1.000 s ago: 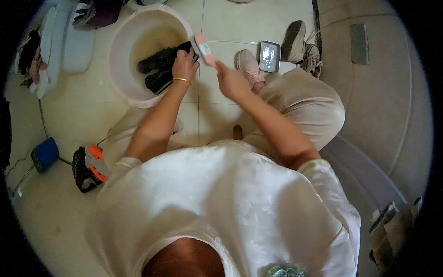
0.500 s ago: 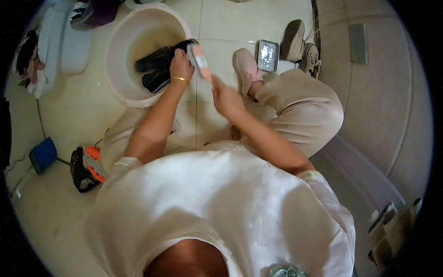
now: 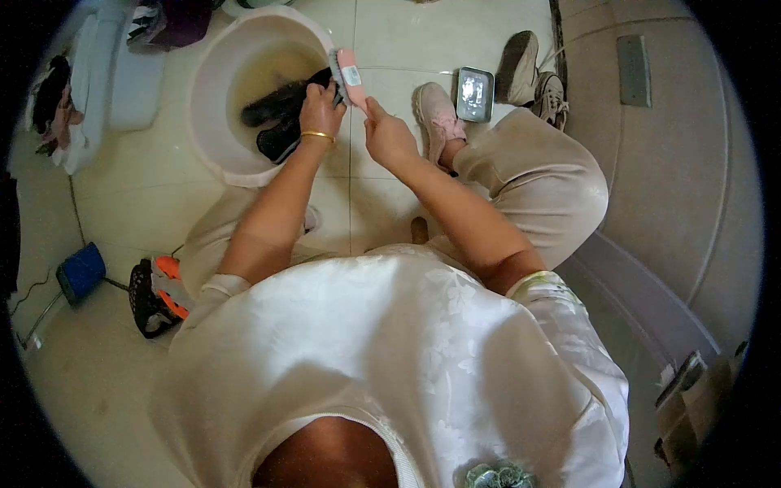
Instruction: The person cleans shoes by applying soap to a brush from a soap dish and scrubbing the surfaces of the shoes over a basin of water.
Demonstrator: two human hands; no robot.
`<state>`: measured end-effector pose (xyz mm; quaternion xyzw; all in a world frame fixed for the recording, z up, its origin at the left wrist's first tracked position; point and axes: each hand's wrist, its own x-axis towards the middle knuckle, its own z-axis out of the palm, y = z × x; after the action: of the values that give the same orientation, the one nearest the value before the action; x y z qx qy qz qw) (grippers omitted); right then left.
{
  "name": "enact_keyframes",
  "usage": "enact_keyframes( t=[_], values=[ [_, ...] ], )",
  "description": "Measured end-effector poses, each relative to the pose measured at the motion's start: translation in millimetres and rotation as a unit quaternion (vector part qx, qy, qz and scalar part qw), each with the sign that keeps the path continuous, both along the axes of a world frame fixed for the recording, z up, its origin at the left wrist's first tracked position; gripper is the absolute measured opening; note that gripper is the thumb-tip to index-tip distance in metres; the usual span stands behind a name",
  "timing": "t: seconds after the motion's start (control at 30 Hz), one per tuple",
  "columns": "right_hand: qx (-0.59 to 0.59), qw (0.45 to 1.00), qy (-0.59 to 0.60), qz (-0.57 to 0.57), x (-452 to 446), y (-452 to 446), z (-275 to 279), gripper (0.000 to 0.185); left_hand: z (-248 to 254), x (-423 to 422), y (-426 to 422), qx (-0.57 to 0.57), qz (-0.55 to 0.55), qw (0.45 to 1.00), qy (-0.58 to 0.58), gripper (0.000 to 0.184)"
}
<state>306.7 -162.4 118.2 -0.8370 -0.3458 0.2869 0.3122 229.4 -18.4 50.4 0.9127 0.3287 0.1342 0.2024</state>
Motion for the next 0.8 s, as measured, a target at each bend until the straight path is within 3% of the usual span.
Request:
enact_keyframes(
  t=[0.1,0.2,0.3,0.37,0.47,0.53,0.63,0.67,0.7,0.73,0.77,0.8],
  values=[
    [0.014,0.999,-0.01,0.038,-22.0,-41.7,0.6,0.043,4.8,-2.5,2.7,-0.01,-0.017,0.999,0.046,0.048],
    [-0.034,0.999,0.015,0.03,-29.8,-49.6,7.6,0.041,-9.7,0.2,1.5,0.03,-0.002,0.999,0.017,0.046],
    [-0.047,0.998,0.006,0.044,0.2,-12.6,3.6,0.044,-6.5,-0.7,0.1,0.02,-0.019,0.999,0.028,0.05],
    [0.004,0.999,-0.019,0.051,27.4,7.1,-22.3,0.041,1.9,-2.3,-0.2,0.032,-0.022,0.999,0.034,0.052],
    [-0.136,0.979,0.151,0.002,44.1,6.7,78.9,0.039,10.6,-11.9,-8.4,0.058,-0.03,0.996,0.054,0.052],
    [-0.06,0.997,0.054,0.018,75.0,-10.8,7.0,0.038,14.1,-23.6,-12.4,0.073,-0.054,0.993,0.075,0.051],
    [-0.106,0.993,0.047,0.029,112.9,-28.6,78.3,0.04,5.8,-35.3,-23.6,0.112,-0.056,0.989,0.078,0.048],
    [-0.03,0.997,-0.014,0.069,140.1,-42.1,68.7,0.04,8.3,-36.9,-27.5,0.117,-0.053,0.988,0.087,0.044],
    [-0.108,0.986,-0.095,0.086,161.2,-44.7,87.8,0.04,11.5,-38.2,-30.8,0.12,-0.051,0.987,0.097,0.041],
    [-0.144,0.983,-0.083,0.078,165.5,-53.7,128.4,0.039,15.0,-38.4,-36.1,0.121,-0.05,0.986,0.105,0.038],
    [-0.288,0.956,-0.001,0.053,173.8,-53.2,168.7,0.051,18.4,-39.9,-39.9,0.119,-0.053,0.986,0.101,0.037],
    [-0.313,0.946,-0.077,-0.013,150.8,-52.9,213.5,0.043,23.1,-41.8,-41.1,0.12,-0.056,0.986,0.097,0.036]
  ],
)
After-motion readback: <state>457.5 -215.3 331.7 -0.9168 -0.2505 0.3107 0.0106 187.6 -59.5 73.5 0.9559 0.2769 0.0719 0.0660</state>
